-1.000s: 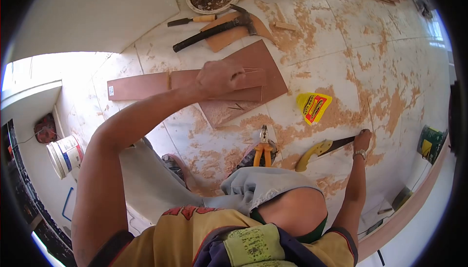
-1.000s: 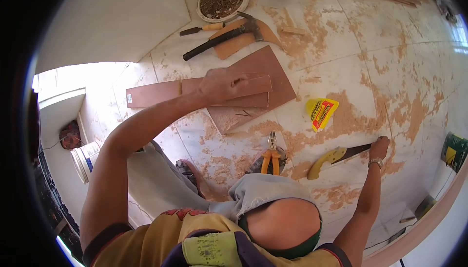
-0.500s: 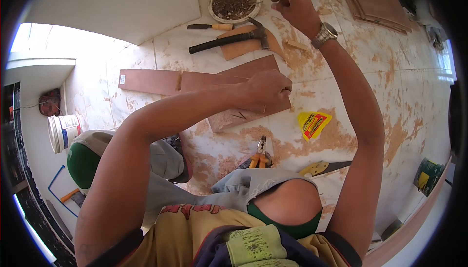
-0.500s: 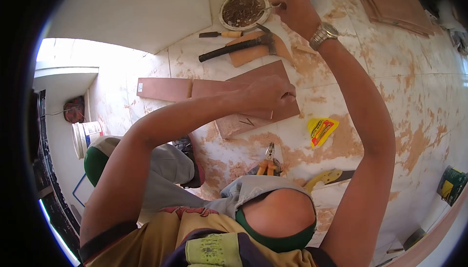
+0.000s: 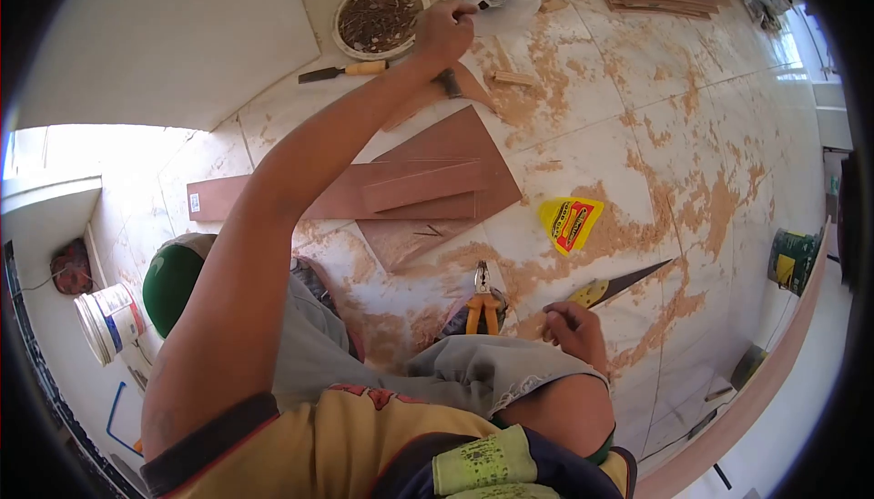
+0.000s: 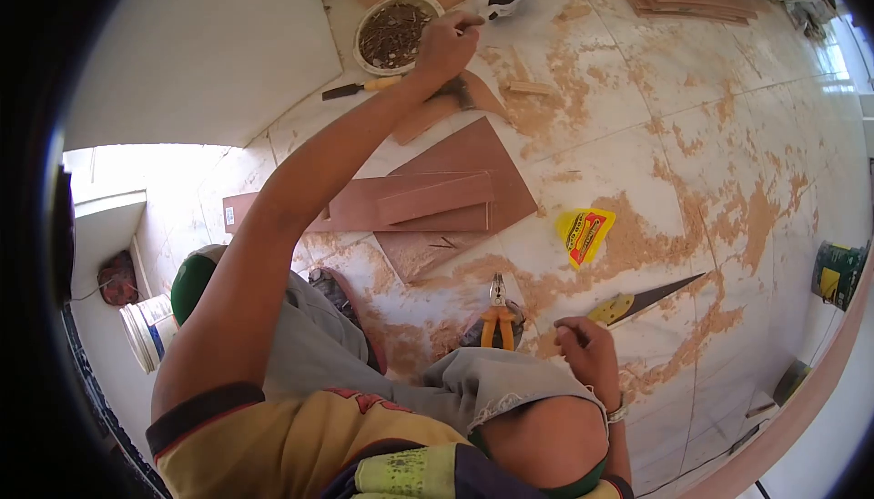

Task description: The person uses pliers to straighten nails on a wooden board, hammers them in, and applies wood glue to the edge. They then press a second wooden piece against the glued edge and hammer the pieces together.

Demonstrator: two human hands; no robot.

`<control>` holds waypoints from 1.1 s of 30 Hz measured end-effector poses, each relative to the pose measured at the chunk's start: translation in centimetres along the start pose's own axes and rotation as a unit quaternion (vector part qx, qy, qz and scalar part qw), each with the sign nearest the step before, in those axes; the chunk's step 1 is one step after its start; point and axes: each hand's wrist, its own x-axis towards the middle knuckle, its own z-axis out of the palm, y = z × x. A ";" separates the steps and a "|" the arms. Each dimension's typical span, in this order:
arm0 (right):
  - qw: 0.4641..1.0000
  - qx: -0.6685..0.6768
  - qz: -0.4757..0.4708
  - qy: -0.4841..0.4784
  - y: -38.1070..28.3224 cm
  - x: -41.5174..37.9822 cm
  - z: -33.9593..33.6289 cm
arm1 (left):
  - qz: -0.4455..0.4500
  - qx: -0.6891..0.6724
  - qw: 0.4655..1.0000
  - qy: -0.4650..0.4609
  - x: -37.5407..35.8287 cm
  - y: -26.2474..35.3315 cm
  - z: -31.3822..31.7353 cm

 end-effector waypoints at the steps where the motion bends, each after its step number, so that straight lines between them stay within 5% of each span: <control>1: 0.999 0.006 0.031 0.006 2.3 -0.6 2.1 | -0.026 0.001 0.999 0.035 1.8 0.2 0.3; 3: 0.999 0.035 0.040 -0.011 6.8 -1.0 5.6 | 0.038 -0.020 0.995 0.088 5.5 -1.3 1.7; 9: 0.995 0.087 0.052 -0.023 7.8 1.8 10.5 | 0.168 0.287 0.930 -0.159 14.7 -5.5 8.4; 15: 1.000 -0.003 0.002 -0.011 7.2 3.7 11.1 | 0.081 0.389 0.899 -0.186 14.3 -4.7 10.9; 18: 0.999 -0.025 -0.017 -0.010 6.6 3.8 10.8 | 0.128 0.415 0.869 -0.239 14.4 -3.4 9.7; 24: 0.991 -0.114 -0.065 0.023 4.9 2.8 10.9 | 0.044 0.228 0.965 -0.124 15.6 -7.2 7.6; 26: 0.985 -0.152 -0.071 0.033 5.5 2.2 11.6 | -0.063 0.095 0.983 -0.144 14.8 -6.7 4.9; 28: 0.974 -0.193 -0.107 0.056 6.6 2.1 12.5 | -0.159 -0.098 0.969 -0.162 14.5 -6.8 3.2; 30: 0.967 -0.209 -0.094 0.109 6.0 1.2 13.2 | -0.231 -0.341 0.894 -0.175 14.2 -6.5 2.2; 33: 0.966 -0.229 -0.041 0.111 5.2 1.0 14.1 | -0.178 -0.406 0.873 -0.204 9.9 -0.9 -1.6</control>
